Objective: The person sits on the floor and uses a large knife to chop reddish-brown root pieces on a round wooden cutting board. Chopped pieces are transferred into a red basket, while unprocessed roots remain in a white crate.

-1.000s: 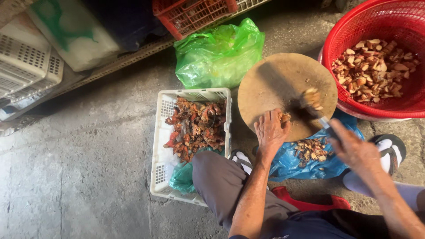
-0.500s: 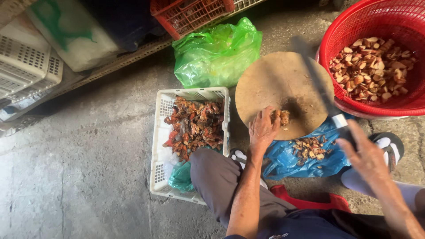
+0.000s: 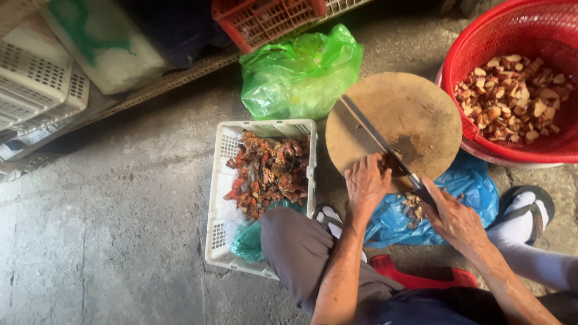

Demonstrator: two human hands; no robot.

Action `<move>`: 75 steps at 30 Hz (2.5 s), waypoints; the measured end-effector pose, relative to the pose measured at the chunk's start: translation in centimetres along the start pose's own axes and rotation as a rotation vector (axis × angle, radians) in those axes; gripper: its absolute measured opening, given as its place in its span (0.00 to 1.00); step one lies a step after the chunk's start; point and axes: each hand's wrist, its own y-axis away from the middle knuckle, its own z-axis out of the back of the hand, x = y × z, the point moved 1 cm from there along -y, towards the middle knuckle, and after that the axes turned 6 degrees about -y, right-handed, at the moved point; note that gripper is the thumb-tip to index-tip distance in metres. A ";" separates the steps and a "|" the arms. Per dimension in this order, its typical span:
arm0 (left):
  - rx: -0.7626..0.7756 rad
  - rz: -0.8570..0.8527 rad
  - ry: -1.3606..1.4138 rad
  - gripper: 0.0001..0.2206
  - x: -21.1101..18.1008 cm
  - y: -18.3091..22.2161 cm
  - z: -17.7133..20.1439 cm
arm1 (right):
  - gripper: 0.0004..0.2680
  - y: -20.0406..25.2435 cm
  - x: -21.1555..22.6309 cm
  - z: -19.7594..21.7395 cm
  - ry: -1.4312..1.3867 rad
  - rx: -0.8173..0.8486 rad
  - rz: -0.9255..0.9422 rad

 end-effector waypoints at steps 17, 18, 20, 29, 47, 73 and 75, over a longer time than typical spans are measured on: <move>-0.098 -0.066 -0.019 0.15 -1.1 -1.2 -2.5 | 0.25 -0.7 -0.6 1.8 -0.036 0.007 0.015; -0.078 -0.061 -0.025 0.15 -1.1 -1.0 -2.4 | 0.26 -0.7 -0.6 1.7 -0.003 0.082 -0.061; -0.127 -0.075 -0.018 0.14 -1.1 -0.7 -2.4 | 0.25 -0.6 -0.5 2.1 -0.078 -0.014 0.040; -0.134 -0.040 0.024 0.11 -0.7 -1.7 -2.6 | 0.24 0.2 0.7 3.3 -0.023 0.024 -0.112; -0.193 -0.151 -0.126 0.04 -1.2 -1.1 -1.5 | 0.26 -0.1 -1.5 1.0 -0.192 -0.121 0.067; 0.431 0.070 0.065 0.10 1.6 0.6 -0.9 | 0.26 0.0 -0.5 1.3 -0.123 -0.103 0.136; 0.649 -0.010 0.059 0.13 1.0 1.9 -1.0 | 0.26 0.7 -0.5 2.0 -0.151 -0.116 0.153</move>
